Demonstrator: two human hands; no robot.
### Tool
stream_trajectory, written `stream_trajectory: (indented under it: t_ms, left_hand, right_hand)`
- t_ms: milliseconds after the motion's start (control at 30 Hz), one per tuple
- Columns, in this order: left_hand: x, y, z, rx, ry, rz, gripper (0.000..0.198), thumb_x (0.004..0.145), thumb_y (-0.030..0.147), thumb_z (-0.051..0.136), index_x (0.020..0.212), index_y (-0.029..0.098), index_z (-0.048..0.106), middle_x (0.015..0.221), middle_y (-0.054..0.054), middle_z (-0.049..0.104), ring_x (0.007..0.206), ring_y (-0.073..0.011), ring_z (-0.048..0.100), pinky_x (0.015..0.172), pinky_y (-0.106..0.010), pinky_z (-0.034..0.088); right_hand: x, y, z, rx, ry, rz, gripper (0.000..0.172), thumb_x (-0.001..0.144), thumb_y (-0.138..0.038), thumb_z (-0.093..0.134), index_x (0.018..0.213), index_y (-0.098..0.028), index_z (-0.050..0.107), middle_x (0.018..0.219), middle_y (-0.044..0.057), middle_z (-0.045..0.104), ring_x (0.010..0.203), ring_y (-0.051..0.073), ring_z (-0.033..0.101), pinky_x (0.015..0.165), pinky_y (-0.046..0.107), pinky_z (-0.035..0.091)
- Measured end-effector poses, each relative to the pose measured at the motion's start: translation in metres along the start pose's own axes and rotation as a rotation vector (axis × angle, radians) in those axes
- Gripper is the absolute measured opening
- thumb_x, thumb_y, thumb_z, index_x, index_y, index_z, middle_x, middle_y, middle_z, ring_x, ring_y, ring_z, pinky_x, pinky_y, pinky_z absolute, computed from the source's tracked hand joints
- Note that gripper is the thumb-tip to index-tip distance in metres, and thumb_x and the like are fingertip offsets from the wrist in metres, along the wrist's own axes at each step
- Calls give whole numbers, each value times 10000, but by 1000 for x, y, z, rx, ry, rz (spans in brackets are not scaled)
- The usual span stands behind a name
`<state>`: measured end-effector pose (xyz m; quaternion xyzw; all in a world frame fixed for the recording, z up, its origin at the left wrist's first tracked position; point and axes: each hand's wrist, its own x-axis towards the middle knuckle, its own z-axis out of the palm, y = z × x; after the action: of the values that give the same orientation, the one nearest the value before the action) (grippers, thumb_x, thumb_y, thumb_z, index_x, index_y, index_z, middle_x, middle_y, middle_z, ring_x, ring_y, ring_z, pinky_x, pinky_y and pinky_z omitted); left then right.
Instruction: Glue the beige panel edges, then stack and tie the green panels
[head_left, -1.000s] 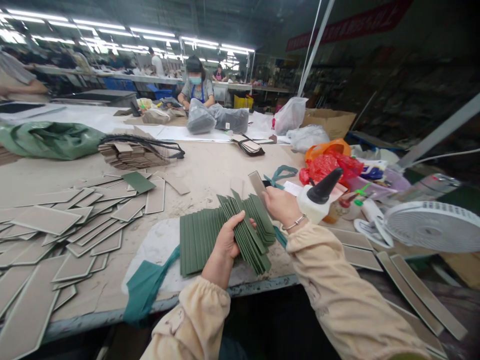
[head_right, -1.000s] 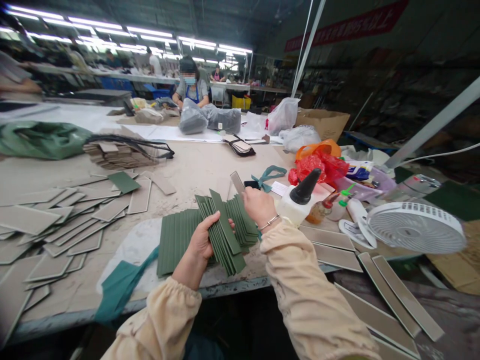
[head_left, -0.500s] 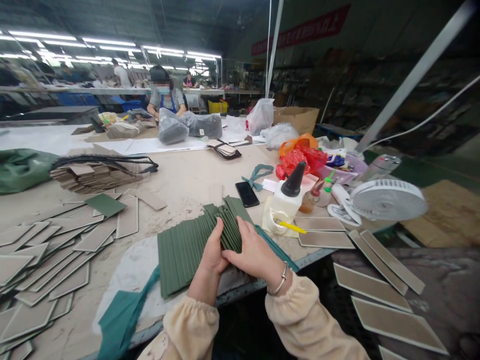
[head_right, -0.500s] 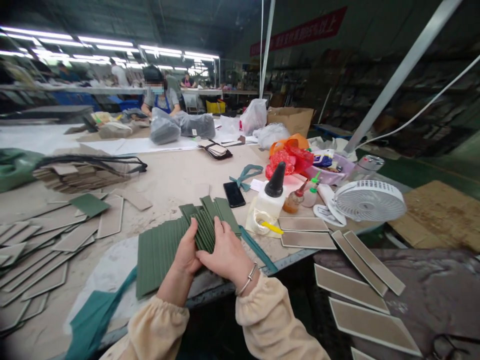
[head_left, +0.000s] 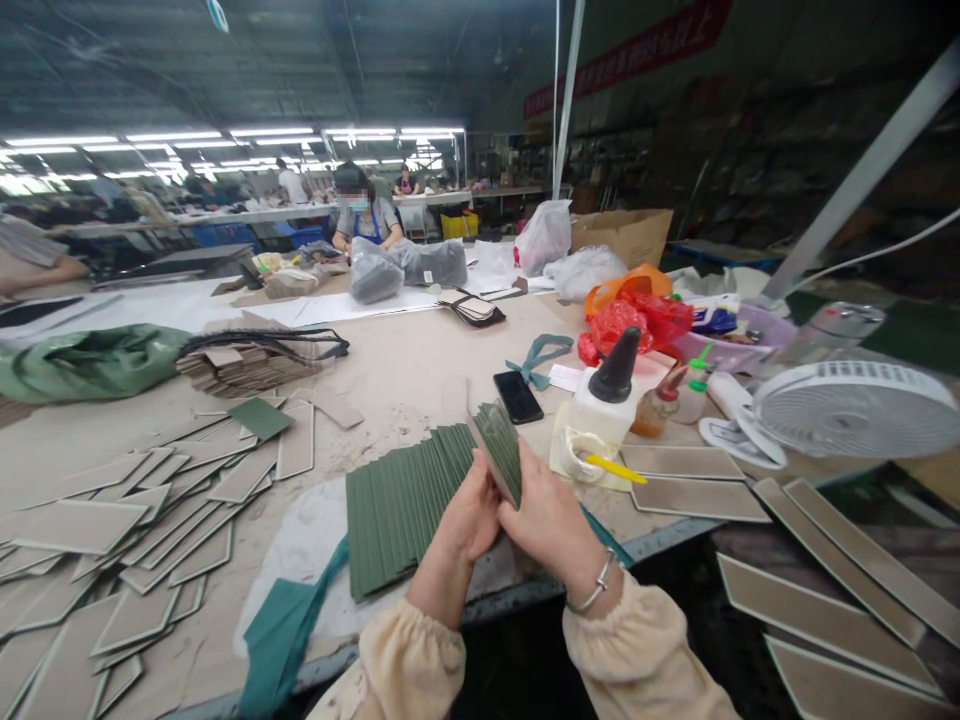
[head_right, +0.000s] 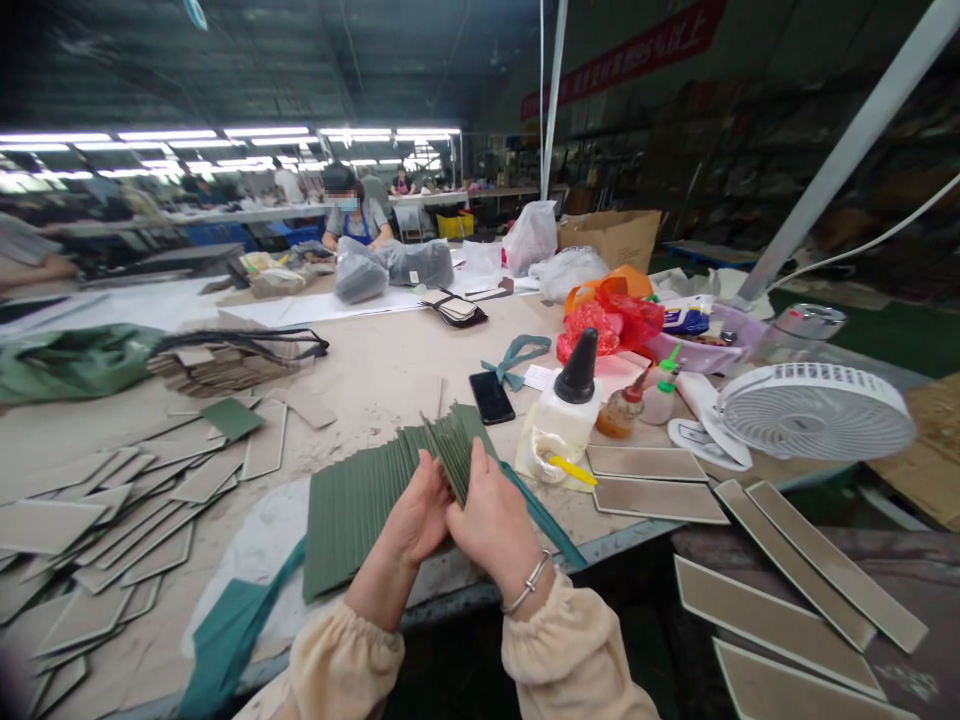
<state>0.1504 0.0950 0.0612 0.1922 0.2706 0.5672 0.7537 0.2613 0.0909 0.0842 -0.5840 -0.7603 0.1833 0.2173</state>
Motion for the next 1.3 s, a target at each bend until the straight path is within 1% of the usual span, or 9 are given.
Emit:
stream_trajectory:
  t_ms: [100, 200, 300, 433, 567, 733, 967, 1100, 1300]
  left_hand:
    - [9, 15, -5, 350, -19, -12, 584, 839, 636, 500, 1161, 171, 647, 1268, -135, 611, 1206, -284, 535, 1038, -439, 394]
    - [38, 39, -16, 986, 194, 162, 524, 893, 571, 430, 1168, 174, 633, 1287, -146, 596, 1202, -290, 533, 1012, -452, 390]
    - [80, 56, -24, 1354, 312, 233, 479, 857, 465, 539, 1193, 129, 598, 1347, -198, 530, 1279, -319, 447, 1088, -450, 277]
    - [127, 49, -24, 1642, 309, 158, 569, 719, 437, 700, 1186, 139, 570, 1406, -220, 450, 1371, -380, 286, 1114, -500, 178]
    - [146, 30, -21, 1844, 288, 46, 743, 598, 467, 773, 1214, 130, 534, 1386, -254, 434, 1329, -448, 310, 1063, -588, 203]
    - [148, 29, -16, 2002, 275, -31, 791, 556, 400, 786, 1231, 87, 521, 1330, -283, 425, 1253, -446, 387, 1004, -590, 295]
    - [124, 37, -15, 2117, 192, -37, 790, 531, 460, 791, 1195, 110, 544, 1322, -260, 435, 1240, -434, 391, 1032, -560, 285]
    - [110, 37, -19, 2097, 162, 9, 759, 604, 496, 731, 1216, 96, 527, 1320, -271, 433, 1242, -453, 387, 1033, -584, 264]
    - [81, 48, -28, 1916, 158, 129, 782, 643, 427, 730, 1329, 164, 462, 1439, -209, 371, 1319, -398, 358, 1107, -490, 210]
  right_hand:
    - [12, 16, -12, 8, 13, 33, 735, 749, -198, 510, 1443, -106, 286, 1198, 159, 607, 1050, 266, 603, 890, 355, 457]
    - [28, 30, -21, -61, 47, 50, 690, 766, -214, 508, 1424, -119, 327, 1251, 168, 587, 1060, 278, 597, 879, 360, 449]
    - [41, 39, -23, -162, 60, 121, 694, 790, -245, 496, 1439, -98, 299, 1229, 186, 597, 1029, 289, 606, 835, 367, 451]
    - [47, 41, -17, -284, 61, 152, 709, 811, -265, 483, 1457, -83, 251, 1136, 186, 630, 961, 284, 621, 784, 360, 441]
    - [45, 41, -13, -339, 76, 168, 680, 828, -271, 462, 1448, -75, 265, 1080, 176, 639, 912, 280, 623, 761, 356, 433]
    - [43, 45, -9, -376, 50, 180, 697, 830, -270, 476, 1461, -81, 248, 1104, 176, 622, 942, 278, 613, 776, 351, 437]
    - [38, 38, -4, -398, 24, 213, 691, 830, -259, 493, 1467, -113, 268, 1127, 176, 616, 947, 281, 622, 757, 348, 453]
    - [39, 30, 4, -404, 16, 180, 652, 850, -261, 492, 1459, -138, 292, 1133, 168, 615, 930, 271, 631, 744, 338, 447]
    - [48, 39, 11, -239, -214, 113, 767, 847, -557, 510, 1447, -124, 307, 1202, 186, 595, 1080, 297, 592, 856, 364, 435]
